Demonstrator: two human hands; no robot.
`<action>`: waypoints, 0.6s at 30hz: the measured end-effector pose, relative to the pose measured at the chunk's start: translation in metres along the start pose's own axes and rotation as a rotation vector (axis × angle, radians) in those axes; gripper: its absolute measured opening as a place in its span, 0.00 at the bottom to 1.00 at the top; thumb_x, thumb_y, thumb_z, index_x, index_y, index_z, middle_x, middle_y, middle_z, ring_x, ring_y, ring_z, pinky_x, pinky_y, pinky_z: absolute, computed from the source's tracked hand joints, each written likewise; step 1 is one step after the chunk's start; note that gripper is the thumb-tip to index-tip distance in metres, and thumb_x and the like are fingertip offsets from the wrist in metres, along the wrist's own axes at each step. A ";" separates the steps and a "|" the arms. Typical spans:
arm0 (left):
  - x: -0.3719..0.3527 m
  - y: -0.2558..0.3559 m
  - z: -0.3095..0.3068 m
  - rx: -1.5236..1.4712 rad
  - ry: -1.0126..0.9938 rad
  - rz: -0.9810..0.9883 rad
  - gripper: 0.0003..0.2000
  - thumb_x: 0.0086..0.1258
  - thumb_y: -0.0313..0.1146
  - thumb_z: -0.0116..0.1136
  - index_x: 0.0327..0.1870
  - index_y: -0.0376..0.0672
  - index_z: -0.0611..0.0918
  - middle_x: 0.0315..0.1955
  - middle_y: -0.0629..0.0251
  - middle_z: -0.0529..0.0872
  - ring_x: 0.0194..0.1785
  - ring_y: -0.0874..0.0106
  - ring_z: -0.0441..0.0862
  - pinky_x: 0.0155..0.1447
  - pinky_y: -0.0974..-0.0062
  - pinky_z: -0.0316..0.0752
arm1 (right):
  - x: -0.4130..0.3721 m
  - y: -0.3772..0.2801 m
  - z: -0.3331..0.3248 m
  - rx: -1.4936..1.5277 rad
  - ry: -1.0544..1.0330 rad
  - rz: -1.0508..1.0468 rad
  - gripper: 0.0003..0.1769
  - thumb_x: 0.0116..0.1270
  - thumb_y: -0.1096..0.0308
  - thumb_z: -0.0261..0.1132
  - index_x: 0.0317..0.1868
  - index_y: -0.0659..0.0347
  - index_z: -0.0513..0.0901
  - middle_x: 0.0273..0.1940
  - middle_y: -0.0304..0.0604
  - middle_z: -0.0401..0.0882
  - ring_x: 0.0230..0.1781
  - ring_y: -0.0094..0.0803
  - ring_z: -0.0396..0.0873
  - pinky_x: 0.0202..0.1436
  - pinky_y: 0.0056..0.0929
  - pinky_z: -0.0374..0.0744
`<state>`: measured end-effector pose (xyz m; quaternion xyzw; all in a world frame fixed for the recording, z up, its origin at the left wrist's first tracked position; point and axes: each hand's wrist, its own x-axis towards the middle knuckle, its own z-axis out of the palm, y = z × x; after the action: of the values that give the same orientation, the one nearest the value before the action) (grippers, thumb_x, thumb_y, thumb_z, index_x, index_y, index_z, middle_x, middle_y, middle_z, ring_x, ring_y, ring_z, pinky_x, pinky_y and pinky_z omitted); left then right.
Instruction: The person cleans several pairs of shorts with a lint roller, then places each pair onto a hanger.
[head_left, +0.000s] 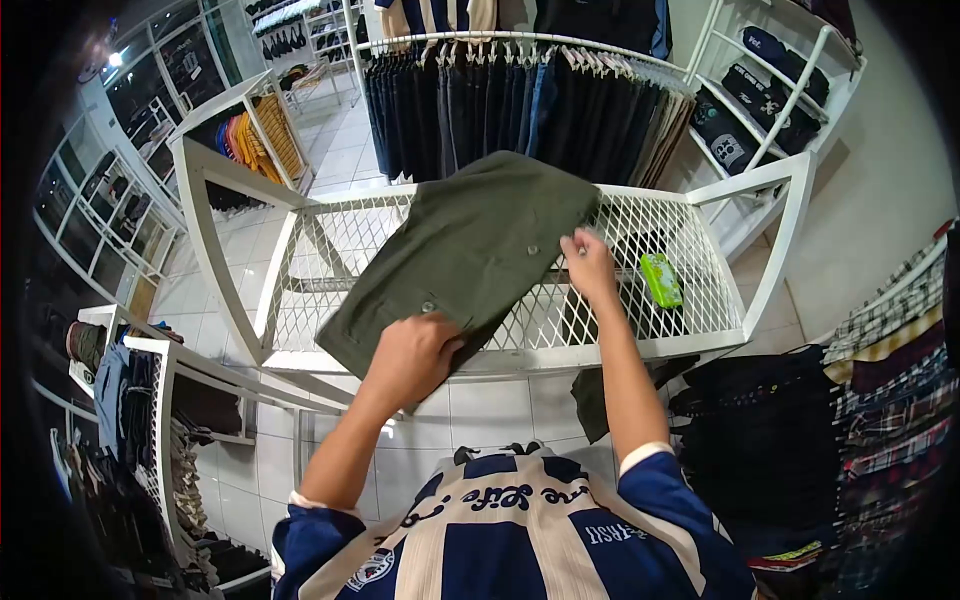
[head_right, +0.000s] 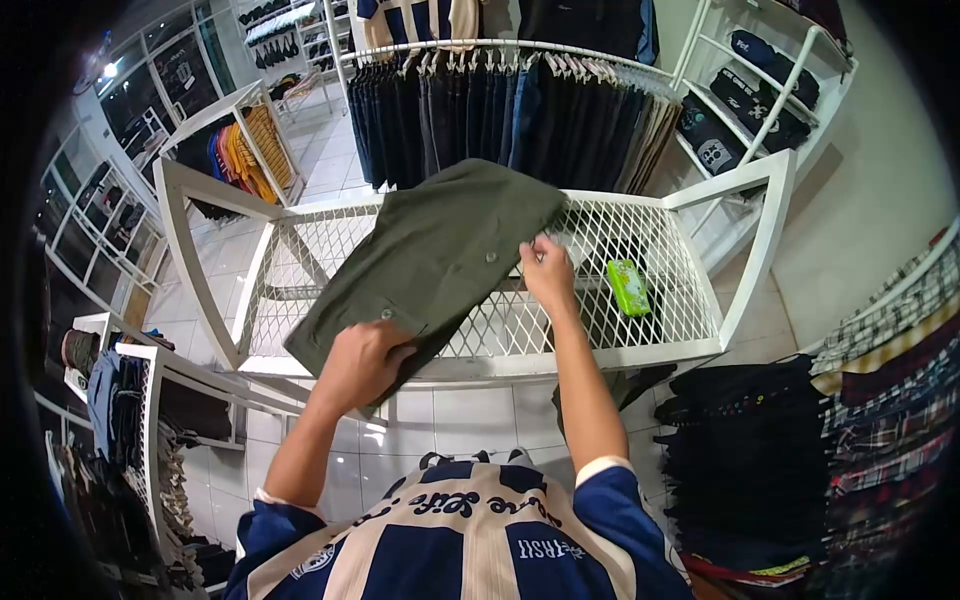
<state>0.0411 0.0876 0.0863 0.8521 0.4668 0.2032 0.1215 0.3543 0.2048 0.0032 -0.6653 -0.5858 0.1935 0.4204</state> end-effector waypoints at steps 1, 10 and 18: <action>0.013 0.005 0.003 -0.114 0.034 0.037 0.11 0.64 0.30 0.69 0.44 0.37 0.89 0.37 0.49 0.88 0.42 0.46 0.85 0.47 0.56 0.80 | 0.011 0.010 0.010 0.029 0.076 -0.029 0.24 0.72 0.52 0.67 0.51 0.68 0.85 0.46 0.57 0.88 0.50 0.55 0.84 0.56 0.47 0.79; 0.062 0.014 0.013 -0.625 0.425 -0.185 0.14 0.72 0.34 0.70 0.47 0.29 0.88 0.35 0.56 0.92 0.37 0.73 0.86 0.45 0.73 0.79 | -0.078 -0.054 -0.005 -0.342 -0.049 0.032 0.26 0.67 0.49 0.73 0.55 0.60 0.84 0.38 0.50 0.88 0.45 0.50 0.87 0.50 0.47 0.81; -0.005 -0.090 -0.056 -0.638 0.744 -0.411 0.14 0.74 0.33 0.67 0.50 0.28 0.88 0.35 0.63 0.91 0.38 0.79 0.84 0.45 0.80 0.78 | -0.064 -0.044 0.011 -0.111 0.191 -0.106 0.22 0.69 0.68 0.69 0.62 0.60 0.79 0.53 0.59 0.85 0.55 0.58 0.82 0.59 0.49 0.79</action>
<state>-0.0545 0.1321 0.0995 0.5340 0.5505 0.5959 0.2382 0.3034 0.1465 0.0160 -0.6710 -0.5872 0.0739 0.4466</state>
